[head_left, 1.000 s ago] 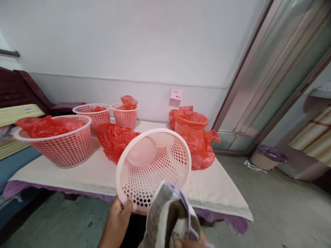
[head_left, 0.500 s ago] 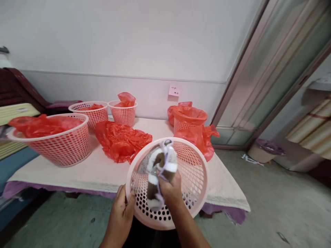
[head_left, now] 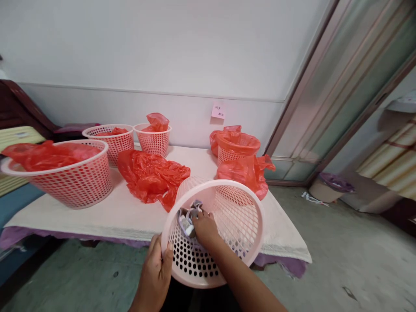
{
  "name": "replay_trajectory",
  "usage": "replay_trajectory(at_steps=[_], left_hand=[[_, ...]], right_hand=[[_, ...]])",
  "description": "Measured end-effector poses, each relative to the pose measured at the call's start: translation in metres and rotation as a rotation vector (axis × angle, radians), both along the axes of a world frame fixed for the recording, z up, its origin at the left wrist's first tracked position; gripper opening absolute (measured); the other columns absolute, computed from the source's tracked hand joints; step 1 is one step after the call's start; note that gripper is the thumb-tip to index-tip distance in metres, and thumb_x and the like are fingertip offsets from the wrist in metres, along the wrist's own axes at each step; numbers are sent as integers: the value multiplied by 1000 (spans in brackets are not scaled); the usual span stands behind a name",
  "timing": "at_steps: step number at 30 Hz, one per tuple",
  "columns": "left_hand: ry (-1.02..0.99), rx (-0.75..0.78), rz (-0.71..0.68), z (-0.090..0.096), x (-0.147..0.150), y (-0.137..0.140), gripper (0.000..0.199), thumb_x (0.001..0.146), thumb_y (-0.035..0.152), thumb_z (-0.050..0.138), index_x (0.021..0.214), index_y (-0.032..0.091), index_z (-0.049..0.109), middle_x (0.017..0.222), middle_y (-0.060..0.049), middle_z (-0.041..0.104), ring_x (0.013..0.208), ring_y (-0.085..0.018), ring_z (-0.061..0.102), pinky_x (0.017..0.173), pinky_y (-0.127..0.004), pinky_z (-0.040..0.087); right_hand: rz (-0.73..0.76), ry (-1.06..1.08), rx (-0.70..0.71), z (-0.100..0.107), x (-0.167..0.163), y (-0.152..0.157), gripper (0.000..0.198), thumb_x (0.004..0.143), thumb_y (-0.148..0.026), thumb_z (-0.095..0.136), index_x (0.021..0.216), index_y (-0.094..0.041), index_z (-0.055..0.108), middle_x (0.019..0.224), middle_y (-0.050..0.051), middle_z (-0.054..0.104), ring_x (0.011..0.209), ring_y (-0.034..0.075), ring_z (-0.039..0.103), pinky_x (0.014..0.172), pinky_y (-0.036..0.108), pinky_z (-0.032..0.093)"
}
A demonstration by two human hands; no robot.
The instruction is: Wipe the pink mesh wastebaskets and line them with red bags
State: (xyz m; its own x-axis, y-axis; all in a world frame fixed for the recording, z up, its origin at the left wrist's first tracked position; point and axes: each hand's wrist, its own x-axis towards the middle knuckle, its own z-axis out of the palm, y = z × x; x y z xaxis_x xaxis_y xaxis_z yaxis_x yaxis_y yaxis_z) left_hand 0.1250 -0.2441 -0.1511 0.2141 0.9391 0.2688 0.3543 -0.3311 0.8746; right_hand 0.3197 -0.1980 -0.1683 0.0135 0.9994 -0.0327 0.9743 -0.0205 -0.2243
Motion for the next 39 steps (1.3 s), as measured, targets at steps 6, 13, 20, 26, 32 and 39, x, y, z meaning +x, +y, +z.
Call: replay_trajectory(at_steps=[6,13,20,26,32,39], left_hand=[[71,119,20,4,3,7,32,95,38,41,113,17,57,95,-8,60,95,-23,59,85,-36,48],[102,196,13,14,3,24,32,95,36,41,115,16,57,91,-6,58,90,-22,58,80,-34,48],[111,227,46,28,8,35,28,95,37,39,105,18,58,93,-6,58,92,-23,58,83,-38,47],[100,213,-16,48,17,47,32,94,38,42,112,19,60,95,-7,60,96,-24,59,88,-40,46],[-211,-114,3,27,25,14,44,87,49,54,120,19,55,111,-9,67,98,-24,66,83,-35,53],[-311,-285,40,-25,15,-30,47,85,57,53,112,19,63,113,-11,71,112,-27,63,90,-35,53]], right_hand=[[146,176,60,0,-7,-20,23,85,-18,54,105,-21,65,114,6,67,101,19,61,86,29,42],[199,-96,47,13,15,-59,22,84,-12,48,88,-12,69,92,17,68,92,29,60,92,47,36],[294,284,112,29,-3,-97,13,80,-25,61,91,-20,63,97,5,64,92,22,57,88,36,39],[281,197,216,6,-17,-111,64,73,-23,64,134,-18,46,122,15,57,106,31,49,93,49,38],[151,455,354,16,-33,-95,63,69,-12,60,131,-18,48,118,13,57,107,30,51,93,46,42],[256,885,442,33,-48,-80,46,88,-34,61,131,-23,49,127,8,54,115,24,50,100,38,42]])
